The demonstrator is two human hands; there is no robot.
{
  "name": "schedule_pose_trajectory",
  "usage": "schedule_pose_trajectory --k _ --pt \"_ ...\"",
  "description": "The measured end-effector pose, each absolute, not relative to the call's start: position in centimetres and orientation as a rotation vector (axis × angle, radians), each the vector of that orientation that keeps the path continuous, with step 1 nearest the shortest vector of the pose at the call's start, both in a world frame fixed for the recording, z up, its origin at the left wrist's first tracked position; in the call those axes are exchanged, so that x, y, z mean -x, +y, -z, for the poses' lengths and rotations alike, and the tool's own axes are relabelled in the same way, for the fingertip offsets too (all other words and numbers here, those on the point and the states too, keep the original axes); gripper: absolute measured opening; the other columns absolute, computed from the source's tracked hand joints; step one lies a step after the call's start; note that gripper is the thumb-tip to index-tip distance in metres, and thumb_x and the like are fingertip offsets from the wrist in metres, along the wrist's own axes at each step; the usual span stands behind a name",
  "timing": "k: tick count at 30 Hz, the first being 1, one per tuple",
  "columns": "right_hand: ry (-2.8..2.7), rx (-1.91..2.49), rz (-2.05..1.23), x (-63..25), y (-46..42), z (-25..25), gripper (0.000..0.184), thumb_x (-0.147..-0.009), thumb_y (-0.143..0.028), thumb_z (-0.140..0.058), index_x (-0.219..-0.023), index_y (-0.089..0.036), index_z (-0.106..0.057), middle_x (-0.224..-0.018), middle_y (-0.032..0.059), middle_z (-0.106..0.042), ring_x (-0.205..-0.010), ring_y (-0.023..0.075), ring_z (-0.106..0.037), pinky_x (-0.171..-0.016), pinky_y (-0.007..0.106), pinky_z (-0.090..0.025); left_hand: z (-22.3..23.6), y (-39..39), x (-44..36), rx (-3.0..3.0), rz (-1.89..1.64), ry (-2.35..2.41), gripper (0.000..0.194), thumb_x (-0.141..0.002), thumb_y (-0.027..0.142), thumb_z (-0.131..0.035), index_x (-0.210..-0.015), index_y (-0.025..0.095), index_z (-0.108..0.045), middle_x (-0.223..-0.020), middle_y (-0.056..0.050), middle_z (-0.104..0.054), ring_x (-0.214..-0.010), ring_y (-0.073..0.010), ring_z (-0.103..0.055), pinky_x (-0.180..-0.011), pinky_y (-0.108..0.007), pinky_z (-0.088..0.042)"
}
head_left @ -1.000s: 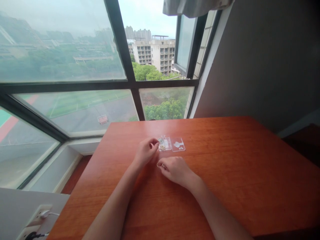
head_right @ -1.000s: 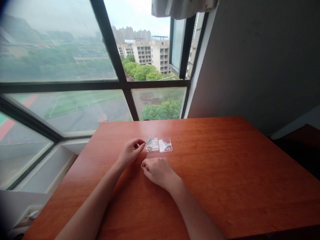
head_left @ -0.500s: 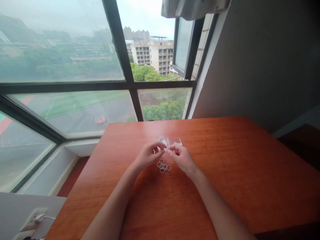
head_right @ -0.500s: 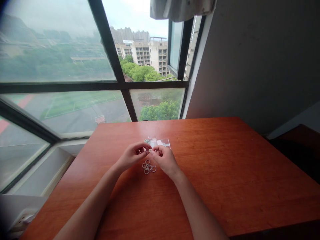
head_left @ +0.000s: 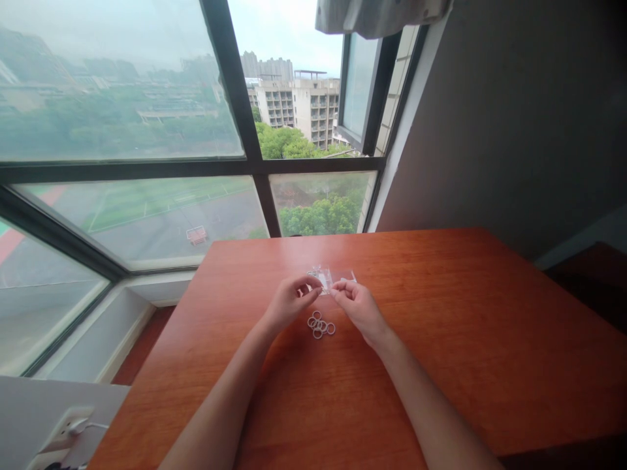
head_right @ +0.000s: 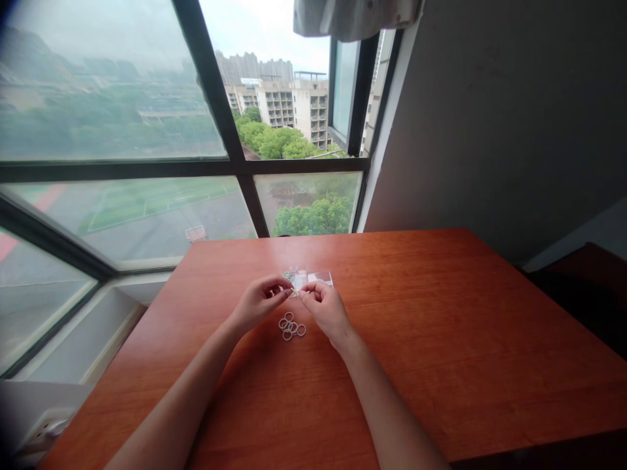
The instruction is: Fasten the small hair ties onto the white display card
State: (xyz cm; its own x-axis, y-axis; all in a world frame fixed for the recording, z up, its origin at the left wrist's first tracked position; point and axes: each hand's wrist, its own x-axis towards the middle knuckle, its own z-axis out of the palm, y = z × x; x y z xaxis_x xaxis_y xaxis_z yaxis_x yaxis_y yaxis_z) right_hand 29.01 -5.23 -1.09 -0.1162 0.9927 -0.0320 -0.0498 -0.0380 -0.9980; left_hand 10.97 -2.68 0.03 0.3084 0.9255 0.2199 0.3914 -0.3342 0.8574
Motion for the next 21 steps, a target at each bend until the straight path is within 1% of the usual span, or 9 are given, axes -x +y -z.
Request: schedule_pose_trajectory --k 4,9,12,18,21 --pt "-1.276 1.202 -1.26 -29.6 -4.9 1.5 0.026 -0.075 -0.043 -0.064 -0.08 -0.017 -0.061 -0.059 -0.0048 -0.048 -0.055 0.0102 -0.039 -0.051 0.023 -0.027 0.9 -2.0 -10.3 -1.957 -1.056 1.351 0.011 -0.082 0.024 -0.06 -0.081 0.016 -0.067 -0.069 0.0 -0.06 -0.057 -0.0088 -0.046 -0.055 -0.02 -0.037" --pt "-1.334 1.25 -1.282 -29.8 -4.7 1.8 0.023 -0.074 -0.039 -0.064 -0.079 -0.017 -0.062 -0.062 -0.0035 -0.053 -0.057 0.0111 -0.044 -0.054 0.023 -0.032 1.9 -1.6 -9.8 -2.015 -1.039 1.477 0.009 -0.08 0.022 -0.059 -0.08 0.017 -0.067 -0.07 0.0 -0.061 -0.059 -0.0097 -0.049 -0.056 -0.021 -0.038" --pt "-1.411 1.295 -1.222 -29.8 -4.6 2.3 0.019 -0.075 -0.037 -0.063 -0.079 -0.018 -0.063 -0.065 -0.0026 -0.058 -0.059 0.012 -0.048 -0.056 0.023 -0.036 2.1 -1.5 -9.7 -2.032 -1.012 1.498 0.009 -0.08 0.022 -0.059 -0.08 0.017 -0.067 -0.071 0.0 -0.061 -0.059 -0.0099 -0.05 -0.057 -0.021 -0.039" --pt "-1.646 1.453 -0.906 -30.3 -4.7 2.2 0.01 -0.077 -0.027 -0.06 -0.077 -0.02 -0.066 -0.073 -0.0001 -0.066 -0.065 0.015 -0.057 -0.063 0.026 -0.043 2.2 -1.5 -9.6 -2.048 -1.004 1.497 0.012 -0.083 0.023 -0.056 -0.083 0.018 -0.067 -0.074 0.0 -0.063 -0.061 -0.0103 -0.052 -0.059 -0.022 -0.04" --pt "-1.795 1.445 -0.674 -30.5 -4.8 1.8 0.008 -0.078 -0.02 -0.059 -0.076 -0.021 -0.067 -0.079 0.0023 -0.068 -0.075 0.0183 -0.059 -0.071 0.03 -0.045 2.2 -1.6 -9.5 -2.056 -1.015 1.486 0.013 -0.084 0.023 -0.055 -0.083 0.018 -0.067 -0.074 -0.001 -0.063 -0.061 -0.0104 -0.052 -0.059 -0.022 -0.041"
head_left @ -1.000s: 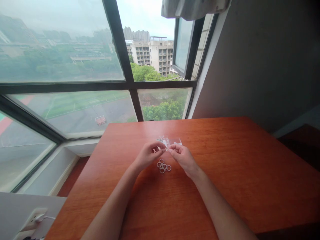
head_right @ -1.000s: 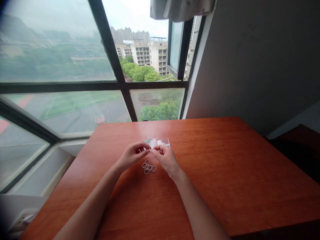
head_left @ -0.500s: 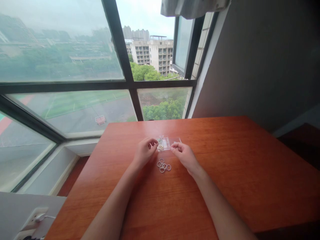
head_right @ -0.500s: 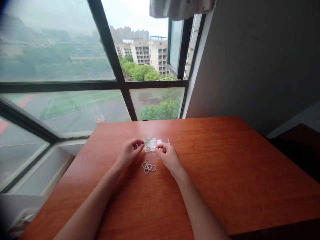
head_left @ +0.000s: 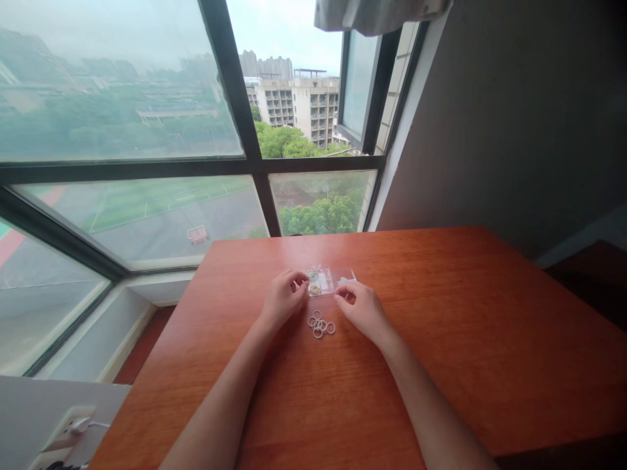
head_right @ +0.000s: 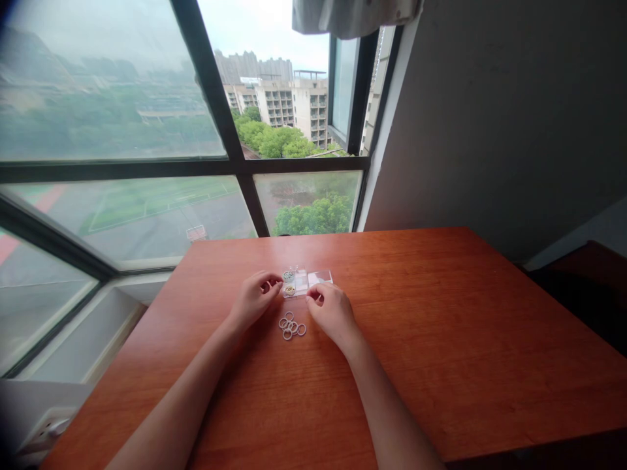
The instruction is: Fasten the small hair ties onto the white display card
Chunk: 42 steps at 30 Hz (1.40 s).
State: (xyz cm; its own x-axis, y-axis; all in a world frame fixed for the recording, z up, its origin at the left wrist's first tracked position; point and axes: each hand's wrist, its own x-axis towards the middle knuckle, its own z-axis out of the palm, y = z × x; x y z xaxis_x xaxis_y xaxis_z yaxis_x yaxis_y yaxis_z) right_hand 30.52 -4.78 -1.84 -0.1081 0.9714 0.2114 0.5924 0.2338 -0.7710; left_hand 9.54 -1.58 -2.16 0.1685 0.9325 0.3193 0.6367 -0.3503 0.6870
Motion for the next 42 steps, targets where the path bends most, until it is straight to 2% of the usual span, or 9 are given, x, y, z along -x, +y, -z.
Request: schedule_pose_trajectory --k 4,9,18,23,30,36,42 --pt "-1.938 1.371 -0.466 -30.6 -4.9 1.8 0.012 -0.078 -0.014 -0.061 -0.076 -0.022 -0.069 -0.085 0.0046 -0.066 -0.09 0.0224 -0.057 -0.085 0.036 -0.044 2.0 -1.7 -9.6 -2.076 -1.027 1.483 0.012 -0.083 0.021 -0.056 -0.082 0.018 -0.067 -0.074 -0.001 -0.062 -0.061 -0.0107 -0.051 -0.06 -0.023 -0.041" --pt "-2.118 1.22 -0.608 -30.8 -5.3 1.4 0.018 -0.075 -0.008 -0.064 -0.074 -0.023 -0.072 -0.083 0.0027 -0.065 -0.086 0.0187 -0.057 -0.082 0.031 -0.045 1.8 -1.7 -9.6 -2.116 -1.027 1.503 0.011 -0.083 0.02 -0.056 -0.082 0.018 -0.067 -0.074 0.0 -0.061 -0.062 -0.0106 -0.052 -0.061 -0.023 -0.042" --pt "-2.201 1.186 -0.707 -30.4 -6.0 0.9 0.015 -0.079 -0.011 -0.064 -0.078 -0.023 -0.074 -0.084 0.0024 -0.067 -0.083 0.017 -0.059 -0.077 0.028 -0.045 1.4 -2.0 -9.7 -2.109 -1.03 1.512 0.011 -0.083 0.019 -0.055 -0.08 0.018 -0.066 -0.08 -0.002 -0.062 -0.067 -0.0121 -0.055 -0.063 -0.024 -0.044" --pt "-2.22 1.169 -0.67 -29.8 -6.3 1.3 0.008 -0.077 -0.018 -0.068 -0.081 -0.023 -0.073 -0.088 0.003 -0.065 -0.086 0.0181 -0.058 -0.078 0.029 -0.046 1.4 -2.1 -9.8 -2.093 -1.034 1.531 0.01 -0.082 0.018 -0.056 -0.081 0.018 -0.066 -0.082 -0.002 -0.061 -0.069 -0.0126 -0.056 -0.065 -0.024 -0.045" --pt "-2.245 1.134 -0.655 -29.4 -6.6 1.6 0.01 -0.076 -0.011 -0.067 -0.077 -0.021 -0.069 -0.085 0.0026 -0.061 -0.087 0.0183 -0.056 -0.078 0.029 -0.046 1.6 -2.2 -9.8 -2.103 -1.056 1.494 0.01 -0.082 0.017 -0.055 -0.081 0.019 -0.065 -0.084 -0.003 -0.063 -0.073 -0.0138 -0.058 -0.067 -0.024 -0.048" --pt "-2.216 1.126 -0.689 -29.5 -6.3 1.3 0.01 -0.077 -0.012 -0.067 -0.077 -0.022 -0.068 -0.084 0.0019 -0.063 -0.088 0.0186 -0.056 -0.081 0.031 -0.046 1.3 -2.1 -9.7 -2.175 -1.063 1.51 0.012 -0.081 0.015 -0.055 -0.082 0.02 -0.066 -0.085 -0.003 -0.066 -0.081 -0.017 -0.06 -0.077 -0.028 -0.047" --pt "-1.988 1.222 -0.491 -30.2 -5.1 1.6 0.007 -0.078 -0.016 -0.066 -0.075 -0.022 -0.066 -0.088 0.0041 -0.064 -0.09 0.0221 -0.055 -0.086 0.039 -0.045 1.1 -2.3 -10.1 -2.18 -1.025 1.446 0.011 -0.081 0.016 -0.056 -0.083 0.02 -0.066 -0.086 -0.004 -0.065 -0.081 -0.0167 -0.059 -0.077 -0.029 -0.047"
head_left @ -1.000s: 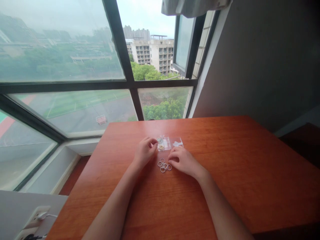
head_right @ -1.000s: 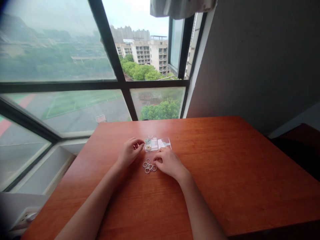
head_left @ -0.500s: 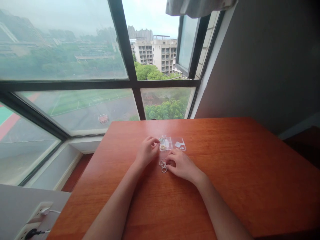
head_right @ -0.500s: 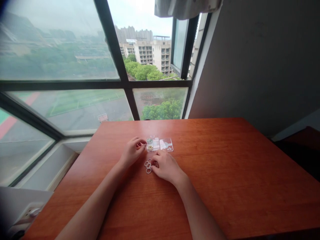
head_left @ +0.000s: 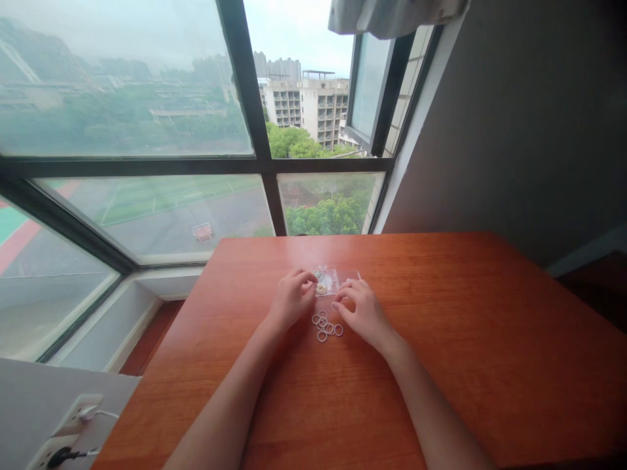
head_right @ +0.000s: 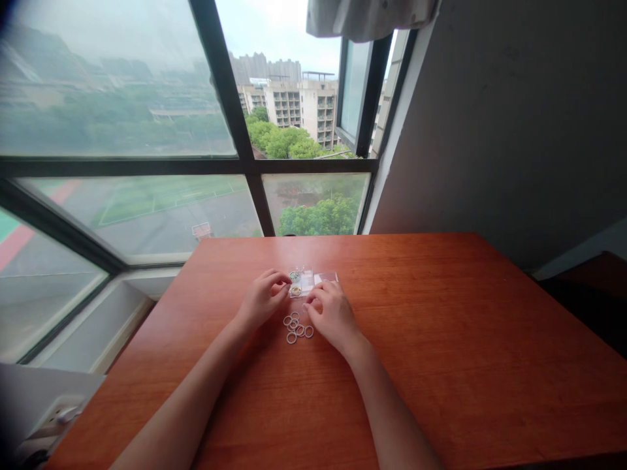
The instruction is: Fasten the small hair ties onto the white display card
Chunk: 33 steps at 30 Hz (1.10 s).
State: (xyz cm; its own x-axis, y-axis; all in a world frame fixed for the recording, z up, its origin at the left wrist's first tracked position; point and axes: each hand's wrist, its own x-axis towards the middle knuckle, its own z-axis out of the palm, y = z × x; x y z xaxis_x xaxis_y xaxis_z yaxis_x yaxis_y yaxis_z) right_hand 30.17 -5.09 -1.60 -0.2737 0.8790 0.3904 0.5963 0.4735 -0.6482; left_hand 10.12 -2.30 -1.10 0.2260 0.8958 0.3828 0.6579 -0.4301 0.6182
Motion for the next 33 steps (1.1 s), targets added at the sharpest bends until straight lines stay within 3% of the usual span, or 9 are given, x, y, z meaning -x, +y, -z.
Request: schedule_pose_trajectory --k 20,33 --pt "-1.789 1.258 -0.472 -30.2 -4.7 1.2 0.007 -0.083 -0.023 -0.06 -0.077 -0.022 -0.064 -0.082 0.0046 -0.067 -0.084 0.0222 -0.058 -0.075 0.034 -0.047 0.5 -3.9 -13.0 -2.159 -0.998 1.224 0.008 -0.086 0.02 -0.056 -0.083 0.019 -0.064 -0.084 -0.003 -0.062 -0.074 -0.0141 -0.058 -0.069 -0.025 -0.046" --pt "-1.87 1.403 -0.418 -30.6 -4.7 2.2 0.009 -0.082 -0.016 -0.058 -0.077 -0.022 -0.063 -0.086 0.0035 -0.065 -0.089 0.0208 -0.058 -0.084 0.032 -0.045 1.8 -2.0 -12.4 -2.269 -1.117 1.486 0.007 -0.085 0.02 -0.057 -0.085 0.021 -0.064 -0.093 -0.003 -0.063 -0.087 -0.0185 -0.06 -0.083 -0.031 -0.046"
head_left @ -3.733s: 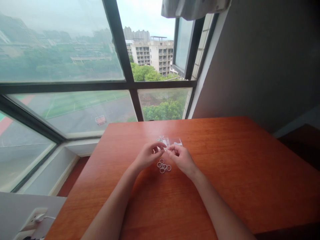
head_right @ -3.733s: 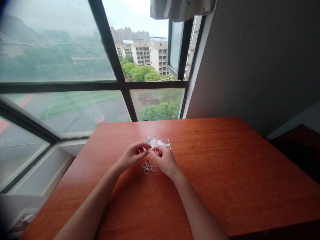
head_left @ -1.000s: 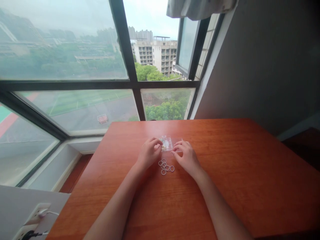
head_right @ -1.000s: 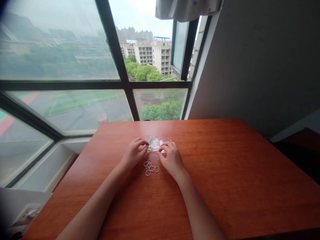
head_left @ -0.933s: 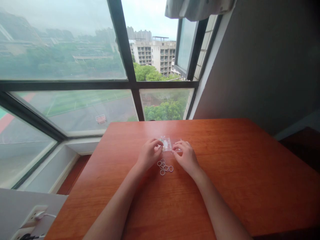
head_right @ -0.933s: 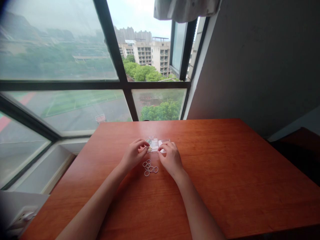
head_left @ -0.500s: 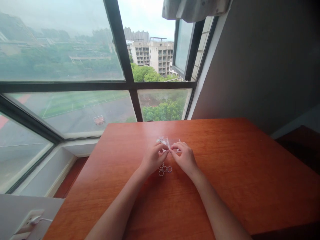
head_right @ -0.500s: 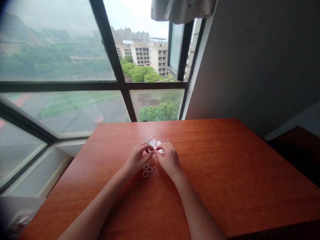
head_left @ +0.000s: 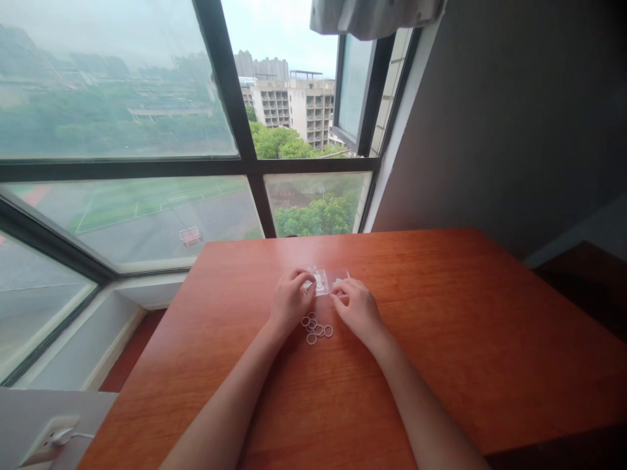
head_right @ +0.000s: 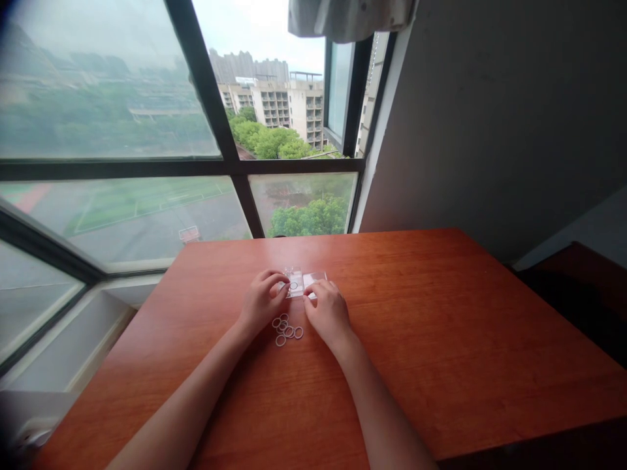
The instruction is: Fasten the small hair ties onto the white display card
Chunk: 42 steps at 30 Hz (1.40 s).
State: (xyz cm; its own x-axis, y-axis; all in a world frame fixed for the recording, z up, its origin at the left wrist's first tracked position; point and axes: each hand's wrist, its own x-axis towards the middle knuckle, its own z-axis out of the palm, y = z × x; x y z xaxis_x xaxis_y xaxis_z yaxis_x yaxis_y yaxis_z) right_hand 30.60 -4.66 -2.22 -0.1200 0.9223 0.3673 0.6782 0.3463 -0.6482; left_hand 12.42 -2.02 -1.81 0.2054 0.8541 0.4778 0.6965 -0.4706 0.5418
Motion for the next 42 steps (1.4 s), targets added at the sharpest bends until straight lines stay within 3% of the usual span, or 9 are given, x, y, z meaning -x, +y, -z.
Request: schedule_pose_trajectory --k 11,23,42 --pt "-2.098 1.321 -0.568 -30.2 -5.5 1.5 0.01 -0.082 -0.015 -0.061 -0.086 -0.022 -0.067 -0.082 0.0 -0.064 -0.076 0.0148 -0.057 -0.073 0.026 -0.044 0.4 -2.2 -10.2 -2.171 -1.264 1.537 0.009 -0.086 0.02 -0.055 -0.089 0.02 -0.064 -0.094 -0.004 -0.064 -0.089 -0.018 -0.061 -0.081 -0.03 -0.048" --pt "-2.233 1.22 -0.636 -28.9 -6.5 1.6 0.003 -0.079 -0.021 -0.069 -0.081 -0.022 -0.068 -0.083 0.0015 -0.063 -0.081 0.0161 -0.056 -0.074 0.026 -0.044 1.0 -2.2 -10.2 -2.131 -1.2 1.51 0.01 -0.084 0.017 -0.054 -0.087 0.02 -0.064 -0.093 -0.003 -0.063 -0.087 -0.0177 -0.061 -0.078 -0.03 -0.049" --pt "-2.243 1.135 -0.672 -28.6 -6.5 2.1 0.011 -0.078 -0.012 -0.066 -0.07 -0.019 -0.061 -0.078 0.0001 -0.062 -0.075 0.0141 -0.055 -0.069 0.024 -0.042 1.2 -2.1 -10.1 -2.113 -1.188 1.482 0.013 -0.084 0.017 -0.053 -0.088 0.02 -0.064 -0.095 -0.003 -0.063 -0.083 -0.0159 -0.062 -0.075 -0.03 -0.05"
